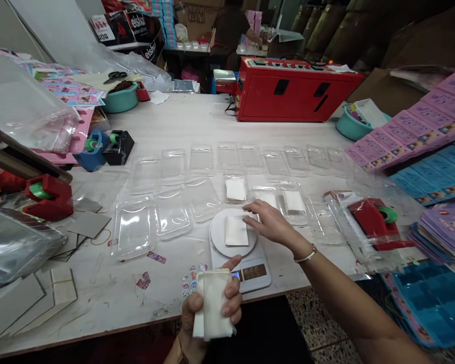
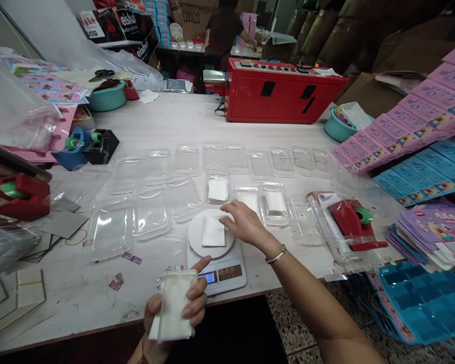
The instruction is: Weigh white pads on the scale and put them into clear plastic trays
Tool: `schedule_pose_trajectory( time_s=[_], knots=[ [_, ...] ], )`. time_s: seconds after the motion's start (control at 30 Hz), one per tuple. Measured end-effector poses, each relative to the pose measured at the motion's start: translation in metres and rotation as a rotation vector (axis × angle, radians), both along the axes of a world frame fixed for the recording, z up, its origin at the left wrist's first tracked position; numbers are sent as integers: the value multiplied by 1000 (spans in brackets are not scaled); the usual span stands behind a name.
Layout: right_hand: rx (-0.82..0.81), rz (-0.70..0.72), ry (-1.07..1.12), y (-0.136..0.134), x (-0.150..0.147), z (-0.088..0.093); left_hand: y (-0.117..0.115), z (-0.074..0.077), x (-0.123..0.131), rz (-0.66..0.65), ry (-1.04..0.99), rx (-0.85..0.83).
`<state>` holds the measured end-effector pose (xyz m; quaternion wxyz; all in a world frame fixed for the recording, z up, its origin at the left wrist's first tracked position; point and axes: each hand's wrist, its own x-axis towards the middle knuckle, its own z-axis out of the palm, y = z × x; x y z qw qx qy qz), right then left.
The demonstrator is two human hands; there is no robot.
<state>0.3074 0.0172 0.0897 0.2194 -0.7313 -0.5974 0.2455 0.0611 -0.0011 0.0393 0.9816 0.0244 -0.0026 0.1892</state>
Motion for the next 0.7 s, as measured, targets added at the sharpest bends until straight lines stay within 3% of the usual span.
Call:
schedule_pose_trajectory(
  time_s=[0.23,0.4,0.7],
  knots=[
    [-123,176,-145,33,-8,-4,22,-5,21,65,119,-59],
    [-205,194,-263,42,-15,-3,27,-8,36,71,177,-145],
    [-348,236,-182,47,-19,1,25,-9,41,76,190,-74]
  ],
)
